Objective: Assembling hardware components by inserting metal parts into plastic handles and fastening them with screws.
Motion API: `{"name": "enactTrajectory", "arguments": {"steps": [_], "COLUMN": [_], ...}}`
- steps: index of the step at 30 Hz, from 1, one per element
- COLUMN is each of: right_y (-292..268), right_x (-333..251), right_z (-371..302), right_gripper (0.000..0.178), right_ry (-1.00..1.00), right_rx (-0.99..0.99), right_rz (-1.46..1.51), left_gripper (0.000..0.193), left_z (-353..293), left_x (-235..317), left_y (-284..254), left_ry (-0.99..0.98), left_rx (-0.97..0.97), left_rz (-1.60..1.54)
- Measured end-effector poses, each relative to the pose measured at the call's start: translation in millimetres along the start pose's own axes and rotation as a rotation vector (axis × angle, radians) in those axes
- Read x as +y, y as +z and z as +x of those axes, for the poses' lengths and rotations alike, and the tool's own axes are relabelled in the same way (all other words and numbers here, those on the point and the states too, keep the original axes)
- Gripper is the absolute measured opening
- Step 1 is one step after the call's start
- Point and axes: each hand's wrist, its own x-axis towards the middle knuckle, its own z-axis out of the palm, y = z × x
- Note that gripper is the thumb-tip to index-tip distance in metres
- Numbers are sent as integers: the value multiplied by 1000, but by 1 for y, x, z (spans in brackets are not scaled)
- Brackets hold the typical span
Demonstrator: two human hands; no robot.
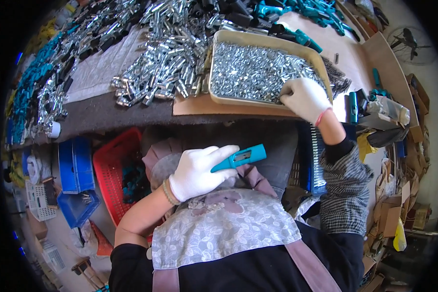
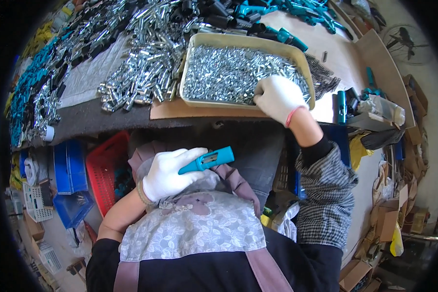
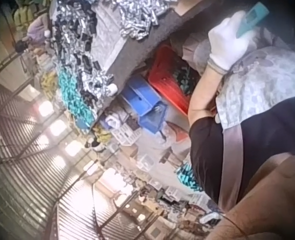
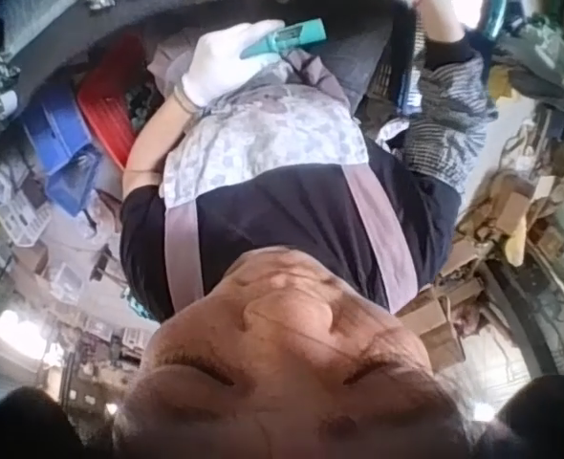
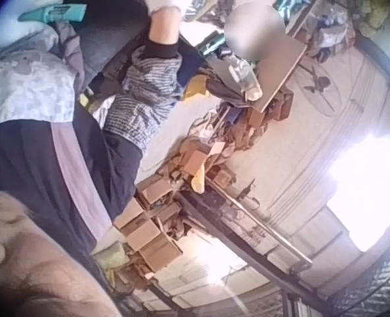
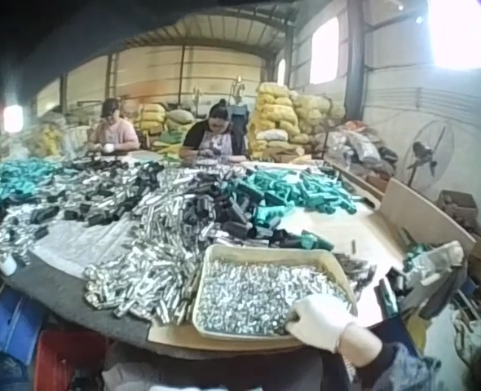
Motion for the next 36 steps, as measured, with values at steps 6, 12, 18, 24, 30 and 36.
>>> {"name": "enactTrajectory", "arguments": {"steps": [6, 12, 18, 24, 30, 36], "right_y": [-14, -14, 32, 51, 51, 57], "right_x": [8, -35, -89, -89, -128, -130], "right_z": [21, -14, -49, -47, -83, -87], "right_gripper": [27, 16, 11, 7, 18, 20], "right_ry": [-29, -220, -568, -722, -693, -560], "right_rx": [-192, 126, -275, -266, 0, -144], "right_rz": [36, 373, 525, 492, -176, -82], "left_gripper": [49, 40, 40, 36, 39, 36], "left_z": [-11, -16, -13, -14, -16, -20], "left_x": [-3, -8, -10, -7, -12, -10], "left_y": [-15, -22, -21, -21, -12, -11], "left_ry": [-10, -31, -48, -72, -84, -68], "left_rx": [7, -81, -123, -183, -143, -186], "left_rz": [20, 137, 191, 188, 182, 231]}}
